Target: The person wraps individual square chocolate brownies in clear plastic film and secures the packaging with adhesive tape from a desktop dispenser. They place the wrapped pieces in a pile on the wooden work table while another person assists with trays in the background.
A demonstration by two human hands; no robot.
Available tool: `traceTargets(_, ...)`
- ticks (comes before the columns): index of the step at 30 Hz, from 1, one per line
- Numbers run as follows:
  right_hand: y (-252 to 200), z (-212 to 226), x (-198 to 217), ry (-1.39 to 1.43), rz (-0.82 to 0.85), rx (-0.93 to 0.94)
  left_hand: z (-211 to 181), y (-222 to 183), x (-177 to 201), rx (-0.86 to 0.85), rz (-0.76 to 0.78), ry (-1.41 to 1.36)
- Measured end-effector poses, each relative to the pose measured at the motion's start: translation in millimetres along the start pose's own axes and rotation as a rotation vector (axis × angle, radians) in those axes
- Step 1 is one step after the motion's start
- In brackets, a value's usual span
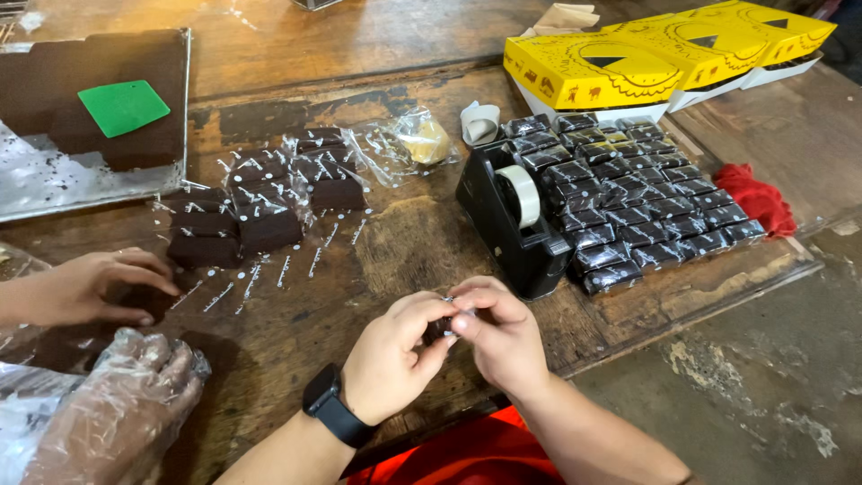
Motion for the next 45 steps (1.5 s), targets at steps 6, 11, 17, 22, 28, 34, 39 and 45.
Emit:
traceTargets(6, -1, -17, 14, 0.281, -0.183, -0.173, -25, 1, 2, -0.196, -0.01, 0.079)
traceTargets(11, 12, -24, 18, 0.293, -0.144, -0.259, -28, -1, -2, -0.245, 0.015, 0.129)
traceTargets(17, 20, -19, 26, 0.276, -0.145, -0.422, 10, -9, -4, 0.012, -0.102, -0.17)
traceTargets(22, 15, 23, -32, -0.166, 0.146, -0.107, 52, -15, -8, 0.223, -0.276, -0.729)
traceTargets(28, 18, 65, -41, -0.811, 0.013, 0.126, 8, -2, 29, -0.03, -0.287, -0.065)
traceTargets(34, 9, 50, -20, -0.558, -0.008, -0.023, -7, -4, 3, -0.172, -0.024, 0.27)
traceTargets(39, 1, 29, -13, -0.052, 0.112, 0.086, 11, -12, 6, -0.066, -0.257, -0.181)
traceTargets(45, -6, 20, -7, -0.128, 0.126, 0.121, -9, -6, 8, -0.129, -0.086, 0.091)
Point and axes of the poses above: each hand's wrist, its own y-axis towards the middle knuckle, its own x-axis out of the back of the hand, z = x × y, the point moved 10 cm from there along y, towards the middle knuckle, and after that the axes turned 9 degrees about -x, right-handed, at the moved point
